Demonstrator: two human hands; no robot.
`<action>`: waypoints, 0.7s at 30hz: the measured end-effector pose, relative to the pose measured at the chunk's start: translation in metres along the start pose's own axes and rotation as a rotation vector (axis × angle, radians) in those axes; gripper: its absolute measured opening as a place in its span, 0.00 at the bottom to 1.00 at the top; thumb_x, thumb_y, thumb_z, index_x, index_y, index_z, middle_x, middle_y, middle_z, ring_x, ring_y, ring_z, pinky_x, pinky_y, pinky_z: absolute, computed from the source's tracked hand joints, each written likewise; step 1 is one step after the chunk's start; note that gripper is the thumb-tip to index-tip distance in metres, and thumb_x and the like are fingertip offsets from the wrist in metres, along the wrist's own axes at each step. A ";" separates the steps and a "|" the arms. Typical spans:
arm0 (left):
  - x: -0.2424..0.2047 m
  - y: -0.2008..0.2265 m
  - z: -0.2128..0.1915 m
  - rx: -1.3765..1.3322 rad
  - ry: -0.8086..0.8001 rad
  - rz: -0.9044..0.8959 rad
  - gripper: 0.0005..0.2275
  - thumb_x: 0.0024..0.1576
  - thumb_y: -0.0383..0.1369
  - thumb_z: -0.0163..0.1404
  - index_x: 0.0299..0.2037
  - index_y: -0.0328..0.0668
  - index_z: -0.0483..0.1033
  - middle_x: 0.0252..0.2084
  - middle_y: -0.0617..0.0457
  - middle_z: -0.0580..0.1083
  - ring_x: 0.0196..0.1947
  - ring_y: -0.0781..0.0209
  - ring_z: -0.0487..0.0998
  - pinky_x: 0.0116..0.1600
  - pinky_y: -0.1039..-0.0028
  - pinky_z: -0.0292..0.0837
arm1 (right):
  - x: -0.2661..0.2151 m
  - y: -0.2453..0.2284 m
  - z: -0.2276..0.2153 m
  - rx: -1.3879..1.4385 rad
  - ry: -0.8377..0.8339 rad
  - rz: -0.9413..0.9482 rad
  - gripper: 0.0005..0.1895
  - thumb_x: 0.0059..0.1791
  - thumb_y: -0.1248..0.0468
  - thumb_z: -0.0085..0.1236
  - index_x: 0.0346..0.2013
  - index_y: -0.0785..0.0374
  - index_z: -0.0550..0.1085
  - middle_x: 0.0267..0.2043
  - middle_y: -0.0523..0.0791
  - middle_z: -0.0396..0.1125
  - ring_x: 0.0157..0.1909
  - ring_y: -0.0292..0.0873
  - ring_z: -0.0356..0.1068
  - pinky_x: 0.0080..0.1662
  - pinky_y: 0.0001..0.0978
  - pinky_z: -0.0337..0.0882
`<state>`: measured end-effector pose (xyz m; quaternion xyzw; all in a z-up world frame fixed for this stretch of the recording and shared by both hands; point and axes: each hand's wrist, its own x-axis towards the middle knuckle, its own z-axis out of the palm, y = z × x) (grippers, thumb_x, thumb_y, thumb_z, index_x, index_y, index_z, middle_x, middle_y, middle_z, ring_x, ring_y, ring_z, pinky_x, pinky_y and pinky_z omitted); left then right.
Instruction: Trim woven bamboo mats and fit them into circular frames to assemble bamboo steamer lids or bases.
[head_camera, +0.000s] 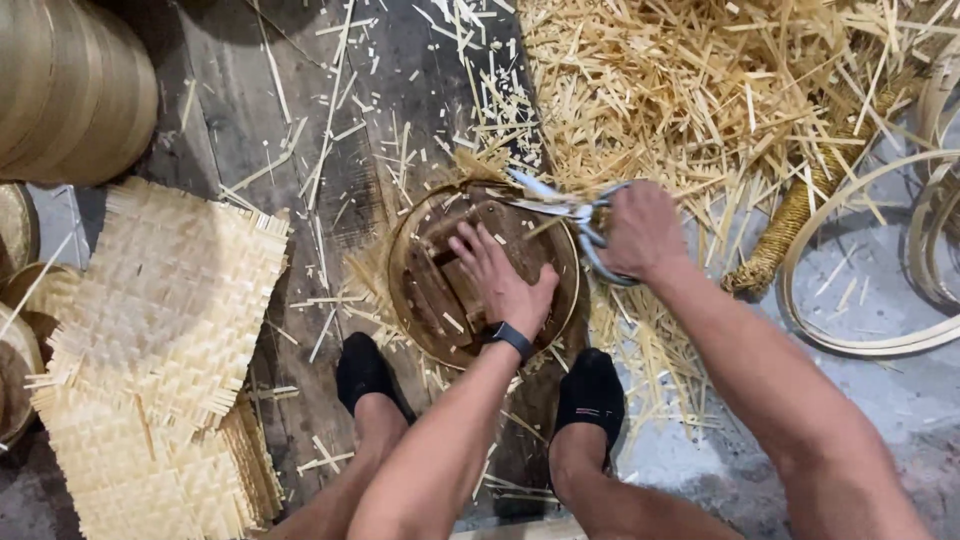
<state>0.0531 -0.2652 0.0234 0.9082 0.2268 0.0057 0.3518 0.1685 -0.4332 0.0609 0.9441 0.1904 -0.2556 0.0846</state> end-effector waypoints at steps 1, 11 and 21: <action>0.003 -0.001 0.001 0.000 -0.001 0.000 0.53 0.43 0.41 0.61 0.75 0.31 0.39 0.79 0.33 0.34 0.79 0.34 0.27 0.78 0.42 0.31 | 0.010 0.006 0.014 0.000 0.000 0.001 0.28 0.54 0.42 0.49 0.35 0.65 0.76 0.35 0.49 0.66 0.40 0.47 0.69 0.43 0.41 0.73; 0.002 -0.021 -0.030 0.069 -0.279 0.320 0.54 0.39 0.40 0.61 0.76 0.34 0.40 0.80 0.39 0.35 0.80 0.37 0.29 0.79 0.44 0.32 | -0.004 0.032 0.041 0.062 0.138 0.021 0.30 0.53 0.38 0.50 0.38 0.64 0.76 0.34 0.49 0.68 0.36 0.45 0.68 0.41 0.39 0.72; 0.006 -0.035 -0.054 0.134 -0.517 0.500 0.53 0.38 0.35 0.63 0.76 0.41 0.42 0.81 0.45 0.38 0.80 0.42 0.33 0.78 0.43 0.34 | -0.001 0.062 0.092 0.062 0.167 0.007 0.22 0.54 0.45 0.47 0.41 0.60 0.77 0.39 0.48 0.66 0.40 0.43 0.65 0.46 0.42 0.72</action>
